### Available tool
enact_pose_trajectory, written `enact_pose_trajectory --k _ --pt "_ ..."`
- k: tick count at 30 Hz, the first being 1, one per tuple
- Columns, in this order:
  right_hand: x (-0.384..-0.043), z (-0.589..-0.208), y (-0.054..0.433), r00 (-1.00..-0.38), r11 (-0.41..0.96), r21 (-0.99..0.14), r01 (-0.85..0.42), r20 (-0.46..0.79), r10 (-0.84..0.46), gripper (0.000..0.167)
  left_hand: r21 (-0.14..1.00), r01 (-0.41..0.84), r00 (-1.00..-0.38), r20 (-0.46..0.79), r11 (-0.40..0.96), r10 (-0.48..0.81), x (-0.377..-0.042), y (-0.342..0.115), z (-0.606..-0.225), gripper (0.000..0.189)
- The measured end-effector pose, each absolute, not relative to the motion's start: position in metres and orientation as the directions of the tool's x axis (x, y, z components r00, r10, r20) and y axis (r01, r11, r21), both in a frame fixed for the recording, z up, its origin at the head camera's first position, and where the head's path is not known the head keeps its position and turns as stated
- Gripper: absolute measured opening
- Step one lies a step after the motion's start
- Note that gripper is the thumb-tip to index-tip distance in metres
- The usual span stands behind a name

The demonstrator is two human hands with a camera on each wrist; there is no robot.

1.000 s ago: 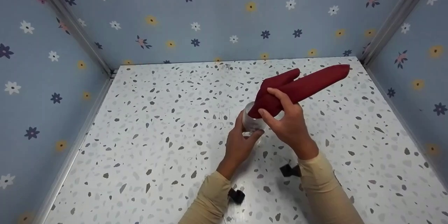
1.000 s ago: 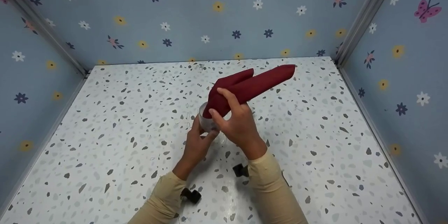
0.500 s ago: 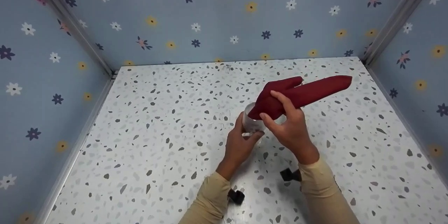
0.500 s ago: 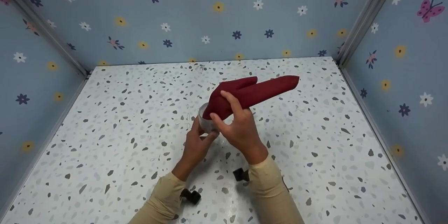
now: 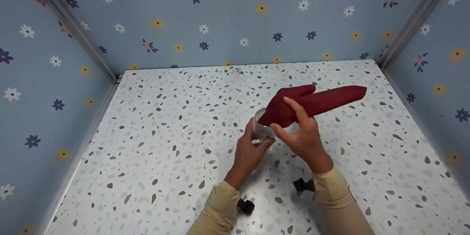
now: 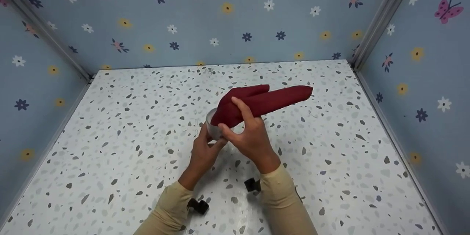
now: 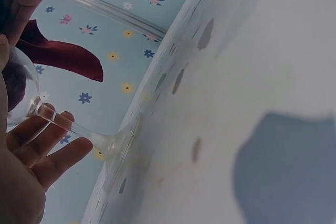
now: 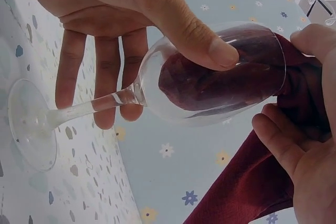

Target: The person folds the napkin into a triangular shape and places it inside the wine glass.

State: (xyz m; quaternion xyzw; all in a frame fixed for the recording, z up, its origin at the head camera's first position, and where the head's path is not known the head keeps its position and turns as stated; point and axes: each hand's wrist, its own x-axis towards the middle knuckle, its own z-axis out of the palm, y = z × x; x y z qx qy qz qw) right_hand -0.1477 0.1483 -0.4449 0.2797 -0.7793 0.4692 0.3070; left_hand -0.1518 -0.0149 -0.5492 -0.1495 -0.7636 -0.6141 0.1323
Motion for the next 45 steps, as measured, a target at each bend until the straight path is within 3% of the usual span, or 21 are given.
enact_pose_trajectory --k 8,23,30,38,45 --pt "-0.160 -0.469 0.154 -0.692 0.342 -0.615 -0.710 0.700 -0.176 0.081 0.904 0.387 -0.922 0.382 0.184 0.061 -0.153 -0.016 -0.550 0.084" --pt "-0.156 -0.473 0.143 -0.725 0.345 -0.657 -0.670 0.680 -0.112 0.083 0.896 0.383 -0.924 0.375 0.223 0.082 -0.153 -0.017 -0.549 0.085" --pt "-0.140 -0.453 0.131 -0.681 0.300 -0.633 -0.713 0.727 -0.086 0.078 0.903 0.383 -0.924 0.374 0.196 0.084 -0.152 -0.018 -0.551 0.085" --pt "-0.142 -0.456 0.132 -0.647 0.338 -0.577 -0.743 0.749 -0.142 0.092 0.904 0.373 -0.928 0.363 0.208 0.089 -0.152 -0.018 -0.552 0.084" --pt "-0.142 -0.459 0.129 -0.669 0.289 -0.617 -0.732 0.732 -0.130 0.090 0.906 0.363 -0.932 0.353 0.217 0.087 -0.151 -0.019 -0.554 0.084"
